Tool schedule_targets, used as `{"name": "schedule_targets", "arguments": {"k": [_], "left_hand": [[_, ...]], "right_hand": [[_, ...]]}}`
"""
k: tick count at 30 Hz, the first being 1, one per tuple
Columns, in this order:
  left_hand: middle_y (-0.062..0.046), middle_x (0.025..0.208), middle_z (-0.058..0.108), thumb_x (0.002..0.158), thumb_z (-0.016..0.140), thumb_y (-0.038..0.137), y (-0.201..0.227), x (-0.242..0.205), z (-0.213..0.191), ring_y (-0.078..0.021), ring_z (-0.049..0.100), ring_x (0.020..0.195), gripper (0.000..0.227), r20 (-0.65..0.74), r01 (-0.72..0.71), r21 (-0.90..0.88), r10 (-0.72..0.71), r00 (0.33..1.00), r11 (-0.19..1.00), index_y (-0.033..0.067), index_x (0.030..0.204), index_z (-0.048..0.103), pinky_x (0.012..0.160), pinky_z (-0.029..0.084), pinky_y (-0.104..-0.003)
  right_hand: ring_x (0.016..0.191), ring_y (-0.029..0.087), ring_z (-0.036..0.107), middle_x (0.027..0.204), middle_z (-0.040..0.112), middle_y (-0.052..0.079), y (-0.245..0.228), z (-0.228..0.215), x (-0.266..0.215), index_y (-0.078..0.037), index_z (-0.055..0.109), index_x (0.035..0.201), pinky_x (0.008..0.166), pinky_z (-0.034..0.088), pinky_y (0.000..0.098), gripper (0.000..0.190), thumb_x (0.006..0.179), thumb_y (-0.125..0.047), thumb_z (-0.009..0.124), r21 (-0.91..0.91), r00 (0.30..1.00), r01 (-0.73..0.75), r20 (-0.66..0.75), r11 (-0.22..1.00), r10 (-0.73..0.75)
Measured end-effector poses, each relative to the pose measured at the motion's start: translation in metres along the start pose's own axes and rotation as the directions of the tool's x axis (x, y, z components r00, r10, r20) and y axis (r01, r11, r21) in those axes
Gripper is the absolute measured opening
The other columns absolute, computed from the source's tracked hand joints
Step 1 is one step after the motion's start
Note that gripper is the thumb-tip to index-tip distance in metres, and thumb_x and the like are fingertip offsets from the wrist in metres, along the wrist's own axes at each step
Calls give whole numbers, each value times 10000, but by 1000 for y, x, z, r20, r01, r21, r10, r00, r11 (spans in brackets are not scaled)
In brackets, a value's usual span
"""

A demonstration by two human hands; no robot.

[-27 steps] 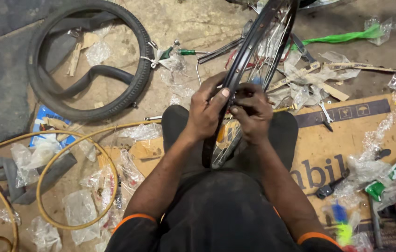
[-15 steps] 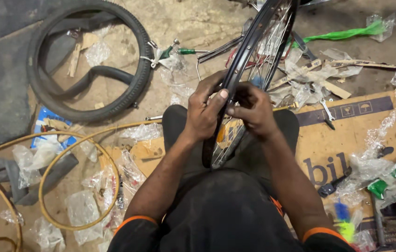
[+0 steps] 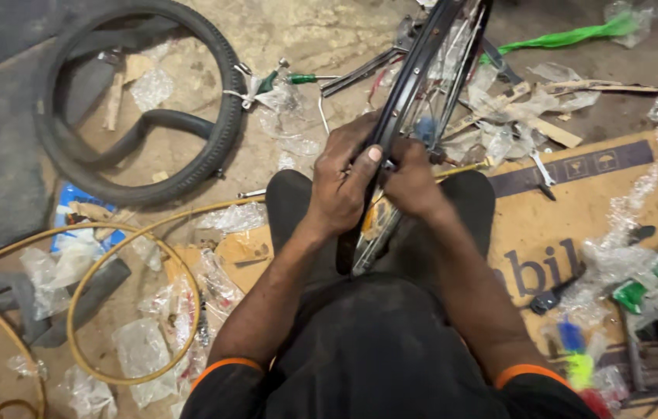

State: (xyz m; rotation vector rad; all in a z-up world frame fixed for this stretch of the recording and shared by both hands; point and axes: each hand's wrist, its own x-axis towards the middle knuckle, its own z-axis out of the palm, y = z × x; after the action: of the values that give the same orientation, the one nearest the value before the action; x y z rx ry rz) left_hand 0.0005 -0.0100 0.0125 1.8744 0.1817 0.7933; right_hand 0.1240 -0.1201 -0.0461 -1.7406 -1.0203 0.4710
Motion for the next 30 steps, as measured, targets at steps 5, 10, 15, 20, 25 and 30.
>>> {"name": "schedule_targets", "arguments": {"k": [5, 10, 15, 20, 25, 30], "left_hand": [[-197, 1456, 612, 1064, 590, 216, -1, 5, -4, -345, 555, 1409, 385, 10, 7, -72, -6, 1000, 997, -23, 1364, 622, 1227, 410, -425], [-196, 1426, 637, 1058, 601, 215, 4, 3, 2, -341, 571, 1391, 362, -10, -18, -5, 18, 1000, 1000, -23, 1326, 647, 1219, 419, -417], [-201, 1392, 655, 1057, 579, 215, 0, -1, -7, -325, 609, 1340, 356, -46, 3, 47, 0, 999, 999, -14, 1320, 650, 1175, 465, -402], [-191, 1304, 674, 1106, 502, 291, -3, -9, -2, -307, 664, 1214, 405, -123, 121, -107, -134, 983, 987, -12, 1339, 635, 1076, 508, -377], [-170, 1259, 692, 1118, 448, 355, -1, -6, 0, -278, 689, 1083, 452, -204, 162, -108, -181, 962, 981, 3, 1333, 630, 992, 537, -361], [-172, 1276, 685, 1141, 459, 321, 1, -4, -7, -299, 680, 1209, 398, -222, 88, 7, -84, 971, 996, 12, 1313, 641, 1075, 521, -388]], "right_hand": [[1069, 169, 640, 1139, 669, 37, -4, -13, -13, 0, 631, 1215, 965, 537, 324, 447, 786, 19, 755, 683, 999, -34, 22, 730, 26], [1000, 194, 623, 1125, 650, 90, -3, 27, -29, -4, 604, 1121, 873, 532, 322, 361, 806, 29, 776, 440, 858, 77, -487, 895, 166], [1055, 312, 594, 1238, 568, 234, -26, 19, -29, -38, 645, 1025, 930, 543, 405, 197, 850, -25, 734, -26, 757, 497, -475, 868, -448], [906, 247, 720, 1023, 710, 136, -25, 6, -15, 12, 654, 1096, 809, 583, 343, 251, 930, -114, 793, -126, 898, 248, -343, 961, -277], [893, 252, 691, 1007, 723, 139, -21, 2, 2, 12, 692, 1176, 774, 559, 369, 266, 929, -84, 694, -127, 980, 167, -87, 978, -179], [1013, 152, 673, 1145, 715, 61, -14, -38, 11, 8, 664, 1273, 876, 530, 298, 502, 788, -121, 651, 683, 931, -202, 355, 702, -78]]}}
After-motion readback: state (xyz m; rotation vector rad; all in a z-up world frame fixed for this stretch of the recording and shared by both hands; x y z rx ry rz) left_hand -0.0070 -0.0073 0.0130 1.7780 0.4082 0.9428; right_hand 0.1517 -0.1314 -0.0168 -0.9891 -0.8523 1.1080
